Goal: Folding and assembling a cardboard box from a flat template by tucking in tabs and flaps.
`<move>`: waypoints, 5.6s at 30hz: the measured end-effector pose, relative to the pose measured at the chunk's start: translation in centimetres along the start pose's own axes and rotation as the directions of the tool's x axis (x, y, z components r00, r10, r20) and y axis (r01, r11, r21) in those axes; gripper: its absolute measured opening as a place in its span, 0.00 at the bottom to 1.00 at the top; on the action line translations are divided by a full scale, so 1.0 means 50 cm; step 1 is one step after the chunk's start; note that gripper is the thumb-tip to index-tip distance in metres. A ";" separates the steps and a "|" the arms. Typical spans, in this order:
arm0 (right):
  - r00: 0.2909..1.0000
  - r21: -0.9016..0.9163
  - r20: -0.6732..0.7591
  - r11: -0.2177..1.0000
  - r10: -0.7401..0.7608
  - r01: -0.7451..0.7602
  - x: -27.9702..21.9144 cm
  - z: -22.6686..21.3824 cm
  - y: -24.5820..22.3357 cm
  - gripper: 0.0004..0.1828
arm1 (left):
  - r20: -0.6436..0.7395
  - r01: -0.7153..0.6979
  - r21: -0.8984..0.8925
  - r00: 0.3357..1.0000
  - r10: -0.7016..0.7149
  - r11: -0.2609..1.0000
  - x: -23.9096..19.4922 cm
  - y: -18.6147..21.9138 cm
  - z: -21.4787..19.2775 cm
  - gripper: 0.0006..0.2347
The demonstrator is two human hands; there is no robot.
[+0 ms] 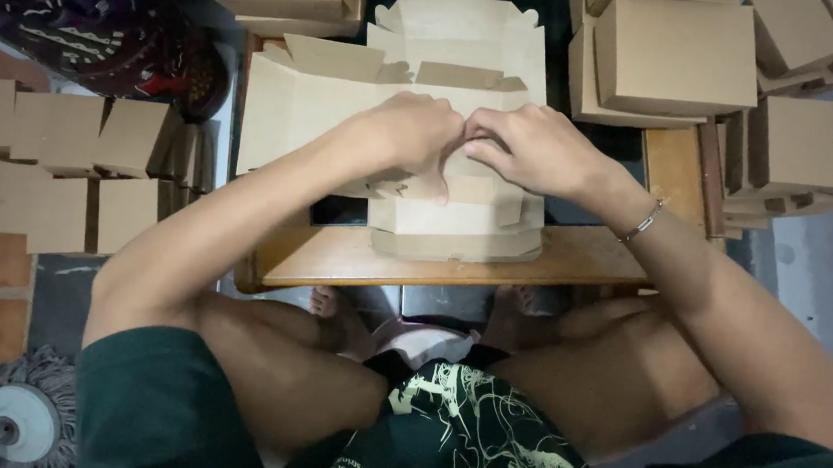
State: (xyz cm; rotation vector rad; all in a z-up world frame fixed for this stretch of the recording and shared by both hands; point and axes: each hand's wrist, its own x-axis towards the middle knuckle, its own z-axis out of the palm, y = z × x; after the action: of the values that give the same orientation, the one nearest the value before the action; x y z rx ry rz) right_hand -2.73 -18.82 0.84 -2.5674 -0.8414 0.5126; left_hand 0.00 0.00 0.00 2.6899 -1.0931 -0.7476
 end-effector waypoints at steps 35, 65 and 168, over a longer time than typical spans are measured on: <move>0.997 0.126 -0.053 0.991 0.054 -0.047 -0.027 -0.023 0.010 0.08 | -0.364 -0.081 0.126 0.923 0.122 0.989 0.034 0.040 0.114 0.24; 0.999 0.021 0.036 1.000 0.012 -0.013 -0.016 0.013 0.020 0.11 | -0.137 -0.175 -0.249 0.980 0.144 0.953 0.013 0.011 0.072 0.04; 0.957 -0.077 0.175 0.972 0.233 -0.222 0.062 0.059 0.042 0.16 | -0.057 -0.070 -0.287 0.997 0.056 0.955 -0.135 -0.056 0.027 0.08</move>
State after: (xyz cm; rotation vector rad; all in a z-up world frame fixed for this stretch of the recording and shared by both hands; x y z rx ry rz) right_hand -0.73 -17.71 -3.37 -2.7174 -0.6274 0.8153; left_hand -3.10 6.73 0.65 2.4046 -0.9696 -0.7609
